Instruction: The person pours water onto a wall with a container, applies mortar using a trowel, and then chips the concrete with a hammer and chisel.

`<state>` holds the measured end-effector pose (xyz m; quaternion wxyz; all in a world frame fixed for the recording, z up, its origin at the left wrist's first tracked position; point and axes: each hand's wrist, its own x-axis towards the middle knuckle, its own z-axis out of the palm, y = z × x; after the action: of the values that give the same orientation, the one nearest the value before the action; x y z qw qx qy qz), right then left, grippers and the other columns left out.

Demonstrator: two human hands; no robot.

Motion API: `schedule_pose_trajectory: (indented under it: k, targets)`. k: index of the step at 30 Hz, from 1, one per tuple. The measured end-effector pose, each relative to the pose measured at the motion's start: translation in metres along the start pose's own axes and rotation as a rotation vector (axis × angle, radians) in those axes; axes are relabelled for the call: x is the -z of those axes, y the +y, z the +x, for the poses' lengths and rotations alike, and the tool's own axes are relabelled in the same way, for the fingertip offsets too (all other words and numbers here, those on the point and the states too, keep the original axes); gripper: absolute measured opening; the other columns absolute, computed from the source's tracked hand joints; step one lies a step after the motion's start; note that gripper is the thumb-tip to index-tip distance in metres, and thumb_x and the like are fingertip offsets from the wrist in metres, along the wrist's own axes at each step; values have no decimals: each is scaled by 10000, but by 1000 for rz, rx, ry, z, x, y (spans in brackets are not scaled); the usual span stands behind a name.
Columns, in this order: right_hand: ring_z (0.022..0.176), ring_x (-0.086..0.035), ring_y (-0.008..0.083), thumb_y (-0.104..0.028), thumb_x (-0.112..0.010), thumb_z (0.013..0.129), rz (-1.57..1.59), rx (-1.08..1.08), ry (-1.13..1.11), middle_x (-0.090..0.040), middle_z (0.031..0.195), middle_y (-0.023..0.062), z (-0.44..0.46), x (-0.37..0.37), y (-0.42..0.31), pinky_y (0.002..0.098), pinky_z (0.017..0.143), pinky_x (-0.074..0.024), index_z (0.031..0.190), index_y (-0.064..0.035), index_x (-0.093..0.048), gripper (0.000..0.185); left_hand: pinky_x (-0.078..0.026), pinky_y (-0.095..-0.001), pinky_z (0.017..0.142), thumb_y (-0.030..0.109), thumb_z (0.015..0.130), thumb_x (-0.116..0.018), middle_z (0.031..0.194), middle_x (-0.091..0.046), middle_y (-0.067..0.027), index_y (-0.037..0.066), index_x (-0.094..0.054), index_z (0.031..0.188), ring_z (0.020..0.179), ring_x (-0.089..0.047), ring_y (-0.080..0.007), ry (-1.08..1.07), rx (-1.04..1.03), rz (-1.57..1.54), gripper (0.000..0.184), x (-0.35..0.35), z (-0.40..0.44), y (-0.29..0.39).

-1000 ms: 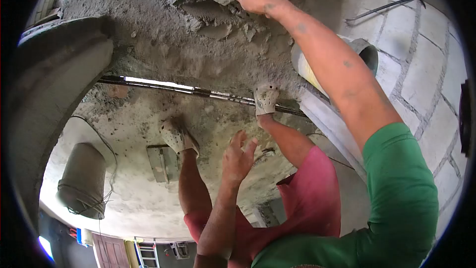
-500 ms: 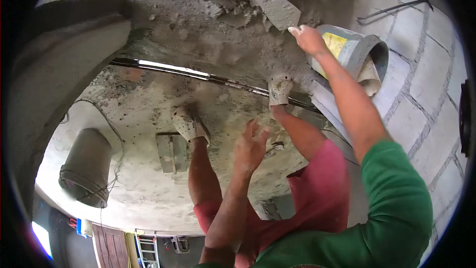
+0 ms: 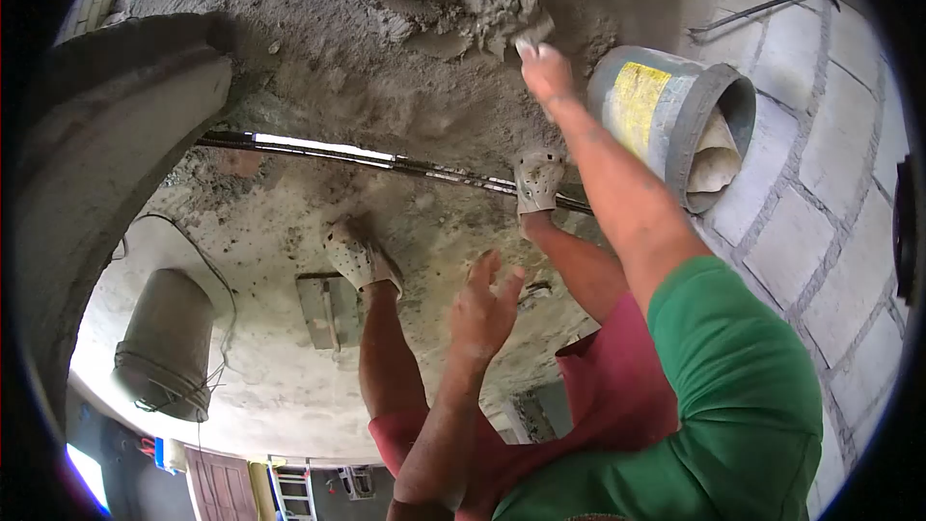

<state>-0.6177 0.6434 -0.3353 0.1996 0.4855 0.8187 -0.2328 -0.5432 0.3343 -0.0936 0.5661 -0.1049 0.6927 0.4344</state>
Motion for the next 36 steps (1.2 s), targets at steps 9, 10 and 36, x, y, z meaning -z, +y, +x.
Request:
schedule_pose_trajectory:
  k: [9, 10, 36]
  targets:
    - [972, -656, 402, -235, -710, 878, -334, 561, 299, -648, 1086, 198, -26, 113, -3, 497, 837, -524, 1158, -52, -581, 359, -522, -425, 924, 297, 924, -700, 1202, -676, -245, -34, -550, 1338, 1099, -673, -362, 16, -15, -58, 551, 2, 10, 5]
    - [966, -656, 399, -266, -689, 900, -420, 571, 320, -631, 1082, 189, -16, 134, -9, 502, 828, -526, 1173, -59, -547, 371, -521, -425, 925, 296, 924, -701, 1206, -673, -249, -35, -548, 1340, 1103, -671, -364, 12, 6, -70, 553, 3, 10, 6]
    - [467, -460, 91, -495, -519, 1004, 261, -58, -523, -462, 634, -29, -24, 124, -73, 305, 434, -399, 956, -46, -572, 455, -533, -447, 857, 315, 915, -704, 1129, -693, -227, -12, -583, 1282, 1003, -684, -385, 88, 11, 5, 507, -11, 17, -5]
